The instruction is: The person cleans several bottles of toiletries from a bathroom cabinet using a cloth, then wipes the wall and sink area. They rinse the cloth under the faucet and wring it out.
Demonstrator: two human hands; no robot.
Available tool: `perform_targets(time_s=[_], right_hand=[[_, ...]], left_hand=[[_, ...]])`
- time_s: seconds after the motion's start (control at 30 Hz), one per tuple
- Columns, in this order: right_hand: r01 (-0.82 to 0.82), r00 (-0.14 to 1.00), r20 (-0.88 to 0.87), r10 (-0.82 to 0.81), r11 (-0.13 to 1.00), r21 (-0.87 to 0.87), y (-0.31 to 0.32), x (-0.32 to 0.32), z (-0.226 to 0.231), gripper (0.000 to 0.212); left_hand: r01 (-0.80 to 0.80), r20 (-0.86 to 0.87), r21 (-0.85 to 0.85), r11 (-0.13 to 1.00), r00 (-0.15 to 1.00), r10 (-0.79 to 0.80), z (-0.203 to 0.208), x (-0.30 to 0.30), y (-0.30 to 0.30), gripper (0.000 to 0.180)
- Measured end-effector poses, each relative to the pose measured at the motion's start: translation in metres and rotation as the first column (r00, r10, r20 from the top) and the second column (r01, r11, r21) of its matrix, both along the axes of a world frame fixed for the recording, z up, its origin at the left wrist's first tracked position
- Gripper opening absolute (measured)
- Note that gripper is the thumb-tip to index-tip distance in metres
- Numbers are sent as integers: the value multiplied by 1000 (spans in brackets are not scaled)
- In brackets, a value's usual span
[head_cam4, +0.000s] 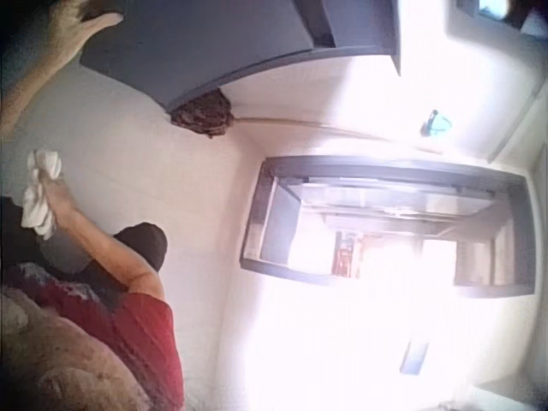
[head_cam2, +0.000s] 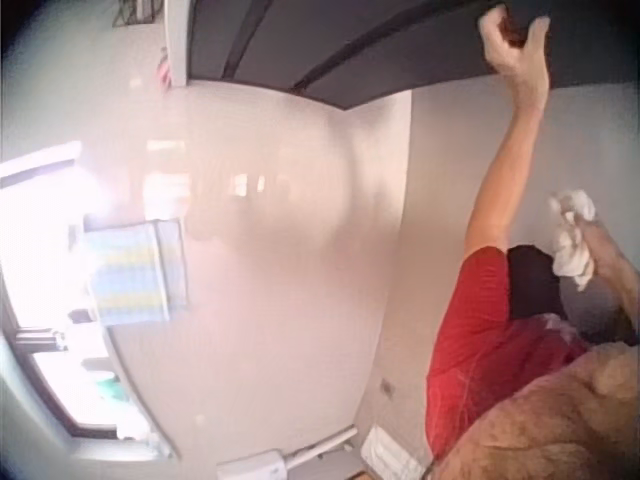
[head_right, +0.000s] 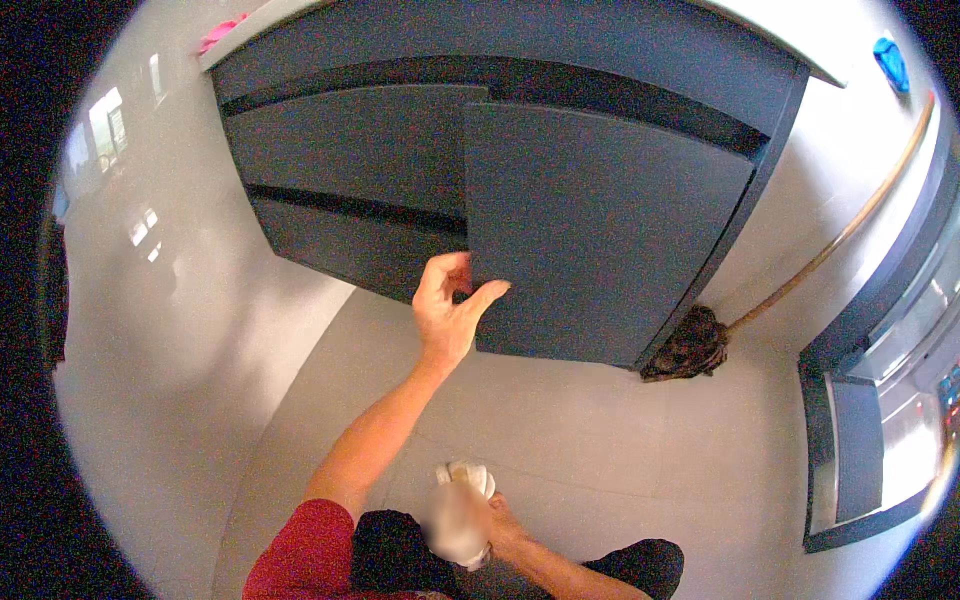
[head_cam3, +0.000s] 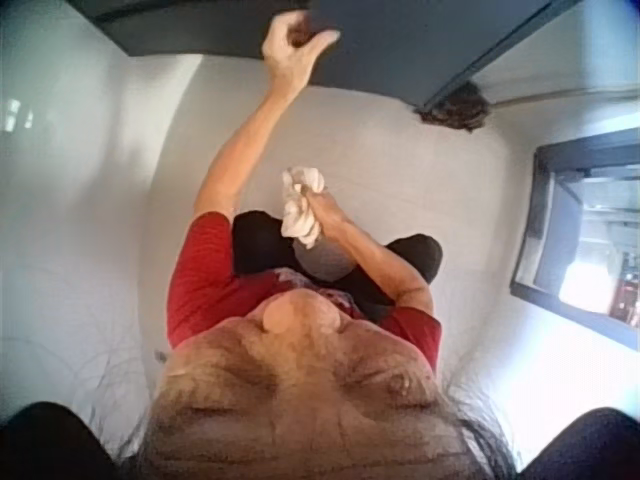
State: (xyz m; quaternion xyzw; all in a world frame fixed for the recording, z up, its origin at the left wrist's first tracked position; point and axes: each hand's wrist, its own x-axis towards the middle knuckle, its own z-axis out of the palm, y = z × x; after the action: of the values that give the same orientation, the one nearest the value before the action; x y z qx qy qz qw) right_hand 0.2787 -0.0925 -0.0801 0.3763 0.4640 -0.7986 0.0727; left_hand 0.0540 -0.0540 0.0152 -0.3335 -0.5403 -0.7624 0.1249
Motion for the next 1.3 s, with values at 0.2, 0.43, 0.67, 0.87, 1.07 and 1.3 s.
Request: perform_targets(time_s=[0.2, 0.43, 0.67, 0.87, 1.07, 1.3], right_hand=[[-72, 997, 6, 72, 997, 22, -6, 5, 10, 34], [-60, 998, 7, 60, 998, 35, -19, 3, 12, 33], [-2, 1000, 6, 1, 999, 35, -3, -20, 1, 33], [183, 974, -205, -99, 878, 443, 33, -59, 12, 44], [539, 842, -321, 435, -641, 546, 60, -190, 73, 41], [347, 926, -230, 299, -914, 210, 123, -290, 30, 41]], left_hand=[[-185, -147, 23, 983, 972, 186, -1, -22, 20, 36], [-208, -134, 2, 978, 969, 207, -2, -25, 27, 35], [-227, -247, -234, 945, 954, 169, 10, -21, 8, 22], [-273, -268, -258, 927, 942, 203, -43, -53, -74, 19], [-792, -498, -260, 552, 600, 626, -64, -119, -235, 29], [-973, -783, -214, -88, 117, 611, -68, -167, -379, 61]])
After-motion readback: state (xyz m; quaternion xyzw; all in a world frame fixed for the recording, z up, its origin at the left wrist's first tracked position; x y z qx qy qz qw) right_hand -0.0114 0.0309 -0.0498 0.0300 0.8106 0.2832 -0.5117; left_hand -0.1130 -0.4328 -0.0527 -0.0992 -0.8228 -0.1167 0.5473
